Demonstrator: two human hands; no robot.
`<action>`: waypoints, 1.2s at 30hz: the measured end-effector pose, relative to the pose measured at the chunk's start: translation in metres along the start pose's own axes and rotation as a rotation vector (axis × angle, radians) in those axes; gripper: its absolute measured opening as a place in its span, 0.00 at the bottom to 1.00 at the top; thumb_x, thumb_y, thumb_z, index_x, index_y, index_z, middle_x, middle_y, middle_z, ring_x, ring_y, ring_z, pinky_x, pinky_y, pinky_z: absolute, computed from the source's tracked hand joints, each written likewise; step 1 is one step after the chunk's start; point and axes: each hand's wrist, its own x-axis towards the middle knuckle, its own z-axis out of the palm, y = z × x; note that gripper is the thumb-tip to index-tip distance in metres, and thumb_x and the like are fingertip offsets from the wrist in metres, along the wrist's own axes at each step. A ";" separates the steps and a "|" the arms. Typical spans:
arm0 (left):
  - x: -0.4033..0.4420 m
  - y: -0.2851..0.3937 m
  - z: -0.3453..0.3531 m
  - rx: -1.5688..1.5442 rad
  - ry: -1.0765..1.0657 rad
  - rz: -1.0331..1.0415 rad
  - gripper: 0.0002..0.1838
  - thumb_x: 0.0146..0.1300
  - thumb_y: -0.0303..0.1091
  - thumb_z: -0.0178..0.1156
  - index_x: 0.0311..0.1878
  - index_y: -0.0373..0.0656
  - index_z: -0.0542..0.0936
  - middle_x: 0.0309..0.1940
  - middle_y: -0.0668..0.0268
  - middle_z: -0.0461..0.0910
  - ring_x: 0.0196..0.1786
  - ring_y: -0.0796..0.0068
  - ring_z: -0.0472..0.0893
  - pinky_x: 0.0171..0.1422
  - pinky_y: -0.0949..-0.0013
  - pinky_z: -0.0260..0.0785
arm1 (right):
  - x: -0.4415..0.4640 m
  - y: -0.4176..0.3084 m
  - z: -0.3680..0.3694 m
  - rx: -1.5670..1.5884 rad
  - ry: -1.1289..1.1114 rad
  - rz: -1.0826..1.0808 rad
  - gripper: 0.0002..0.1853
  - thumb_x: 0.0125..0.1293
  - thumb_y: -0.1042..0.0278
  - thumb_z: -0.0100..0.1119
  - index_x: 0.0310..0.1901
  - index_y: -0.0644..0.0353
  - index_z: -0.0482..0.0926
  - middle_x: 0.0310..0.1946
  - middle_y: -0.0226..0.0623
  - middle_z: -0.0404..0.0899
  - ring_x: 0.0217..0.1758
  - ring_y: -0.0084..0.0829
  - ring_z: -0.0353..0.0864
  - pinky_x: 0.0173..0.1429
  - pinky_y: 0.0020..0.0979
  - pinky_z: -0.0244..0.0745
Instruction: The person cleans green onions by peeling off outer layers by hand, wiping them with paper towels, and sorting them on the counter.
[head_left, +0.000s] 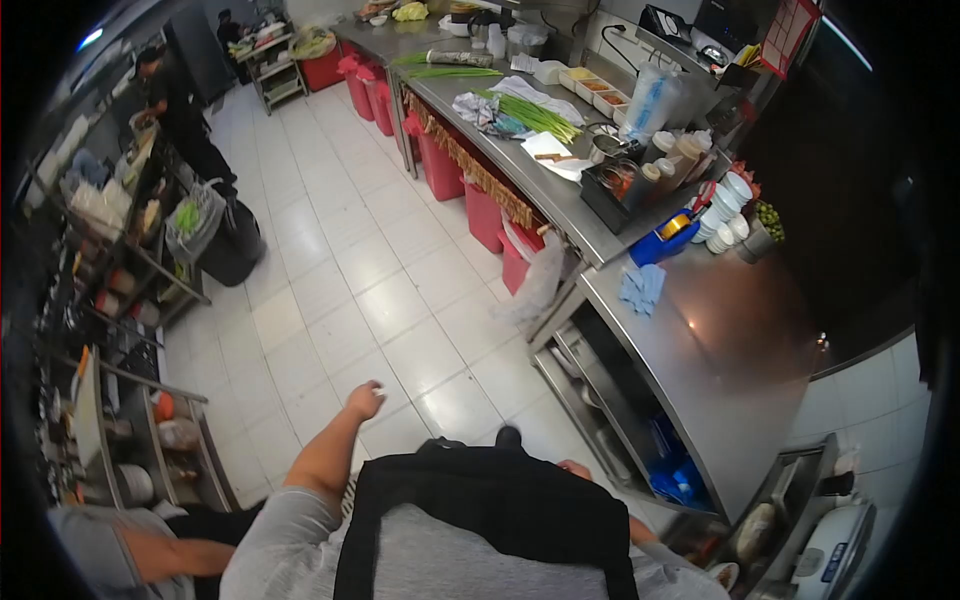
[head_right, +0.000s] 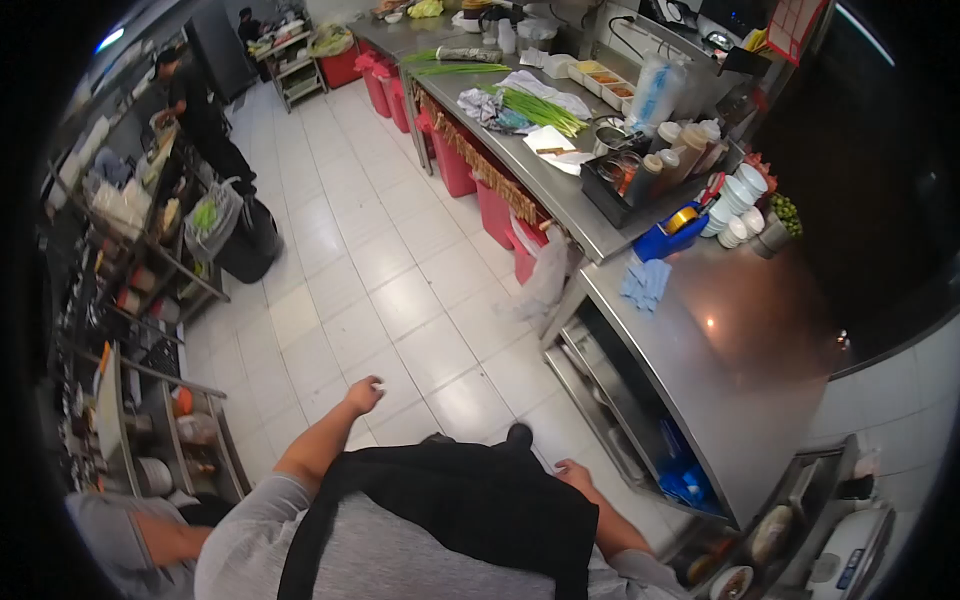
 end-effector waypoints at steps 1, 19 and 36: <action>0.014 0.011 -0.004 -0.014 0.024 0.113 0.22 0.55 0.42 0.59 0.54 0.48 0.73 0.42 0.54 0.79 0.46 0.59 0.78 0.52 0.59 0.69 | -0.048 -0.125 -0.020 -0.160 0.108 0.041 0.17 0.49 0.59 0.64 0.42 0.52 0.79 0.31 0.36 0.82 0.36 0.31 0.82 0.44 0.31 0.75; 0.169 -0.052 -0.091 -0.161 -0.372 -0.340 0.22 0.54 0.41 0.61 0.52 0.45 0.73 0.42 0.54 0.78 0.47 0.58 0.76 0.52 0.63 0.68 | 0.272 -0.590 -0.126 -0.390 0.095 -0.839 0.06 0.53 0.67 0.58 0.31 0.58 0.76 0.19 0.39 0.72 0.24 0.37 0.74 0.29 0.37 0.68; 0.498 0.321 -0.484 0.027 0.320 0.903 0.19 0.55 0.25 0.57 0.52 0.37 0.73 0.48 0.55 0.75 0.51 0.61 0.75 0.57 0.65 0.65 | 0.361 -0.711 -0.286 -0.618 0.886 -0.210 0.13 0.46 0.72 0.62 0.37 0.50 0.81 0.47 0.40 0.73 0.53 0.43 0.68 0.55 0.35 0.68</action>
